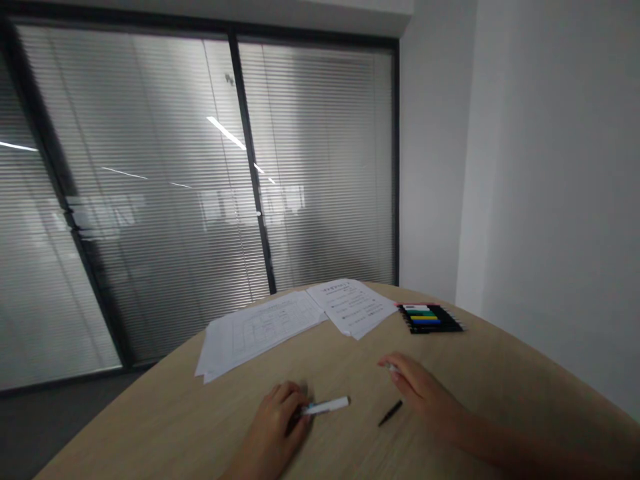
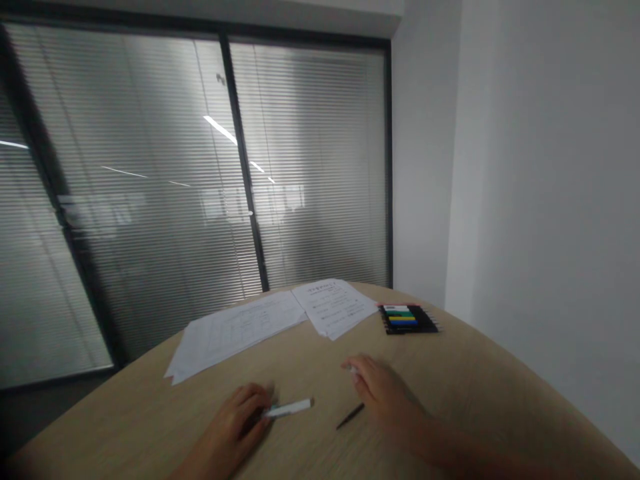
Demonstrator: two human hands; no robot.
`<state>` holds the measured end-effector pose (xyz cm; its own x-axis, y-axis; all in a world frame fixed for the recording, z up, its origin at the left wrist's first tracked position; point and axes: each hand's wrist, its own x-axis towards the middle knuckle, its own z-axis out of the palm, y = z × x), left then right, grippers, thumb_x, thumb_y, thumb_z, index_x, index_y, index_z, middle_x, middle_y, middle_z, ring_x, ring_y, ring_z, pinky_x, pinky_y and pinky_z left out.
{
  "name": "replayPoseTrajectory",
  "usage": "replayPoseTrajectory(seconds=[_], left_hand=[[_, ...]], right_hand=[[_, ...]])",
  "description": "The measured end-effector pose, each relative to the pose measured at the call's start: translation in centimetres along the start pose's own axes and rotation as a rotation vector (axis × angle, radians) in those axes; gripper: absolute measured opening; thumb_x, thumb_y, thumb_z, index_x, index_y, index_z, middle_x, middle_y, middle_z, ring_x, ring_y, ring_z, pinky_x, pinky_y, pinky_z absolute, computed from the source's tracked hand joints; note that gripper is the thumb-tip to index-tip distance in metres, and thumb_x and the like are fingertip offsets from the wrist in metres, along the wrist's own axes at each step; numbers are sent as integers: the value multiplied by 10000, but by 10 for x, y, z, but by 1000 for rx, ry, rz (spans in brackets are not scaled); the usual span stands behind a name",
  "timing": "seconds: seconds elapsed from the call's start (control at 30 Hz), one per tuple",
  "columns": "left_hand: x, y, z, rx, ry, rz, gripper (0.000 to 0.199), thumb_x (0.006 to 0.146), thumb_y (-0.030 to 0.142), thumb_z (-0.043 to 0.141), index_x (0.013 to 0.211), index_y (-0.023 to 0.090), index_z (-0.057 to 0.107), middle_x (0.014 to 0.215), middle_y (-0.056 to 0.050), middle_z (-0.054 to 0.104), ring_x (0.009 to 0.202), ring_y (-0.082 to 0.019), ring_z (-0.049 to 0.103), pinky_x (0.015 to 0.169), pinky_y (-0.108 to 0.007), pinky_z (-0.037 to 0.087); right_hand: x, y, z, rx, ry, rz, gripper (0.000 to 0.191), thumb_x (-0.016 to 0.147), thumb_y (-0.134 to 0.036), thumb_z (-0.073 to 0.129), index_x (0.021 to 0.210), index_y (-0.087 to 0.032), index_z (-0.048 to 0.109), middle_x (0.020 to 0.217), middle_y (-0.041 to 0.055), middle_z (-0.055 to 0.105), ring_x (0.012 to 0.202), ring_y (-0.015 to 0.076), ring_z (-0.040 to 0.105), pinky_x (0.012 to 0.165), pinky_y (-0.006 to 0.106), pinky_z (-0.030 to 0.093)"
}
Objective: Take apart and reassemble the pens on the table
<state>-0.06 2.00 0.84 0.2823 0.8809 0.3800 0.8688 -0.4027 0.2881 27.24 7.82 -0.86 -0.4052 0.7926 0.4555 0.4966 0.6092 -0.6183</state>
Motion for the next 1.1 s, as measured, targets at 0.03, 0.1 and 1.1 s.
replayPoseTrajectory(seconds=[0.03, 0.1, 1.1], left_hand=[[0, 0, 0, 7, -8, -4, 132, 760, 159, 494, 804, 157, 618, 864, -92, 619, 822, -215, 577, 746, -362, 477], [-1, -1, 1, 21, -12, -11, 129, 761, 158, 491, 799, 154, 614, 863, -94, 614, 824, -216, 573, 745, -363, 475], [-3, -8, 10, 14, 121, 137, 133, 765, 176, 481, 808, 206, 603, 795, -57, 637, 759, -199, 586, 686, -322, 494]], right_hand=[[3, 4, 1, 36, 13, 17, 316, 873, -365, 320, 1025, -209, 549, 1025, 85, 625, 976, 206, 552, 870, 353, 395], [7, 11, 2, 123, 41, 72, 315, 859, -394, 338, 1007, -202, 539, 965, 86, 649, 918, 208, 576, 835, 358, 417], [11, 20, 0, 77, 62, 140, 224, 829, -347, 406, 972, -223, 526, 999, 58, 629, 910, 191, 576, 821, 349, 416]])
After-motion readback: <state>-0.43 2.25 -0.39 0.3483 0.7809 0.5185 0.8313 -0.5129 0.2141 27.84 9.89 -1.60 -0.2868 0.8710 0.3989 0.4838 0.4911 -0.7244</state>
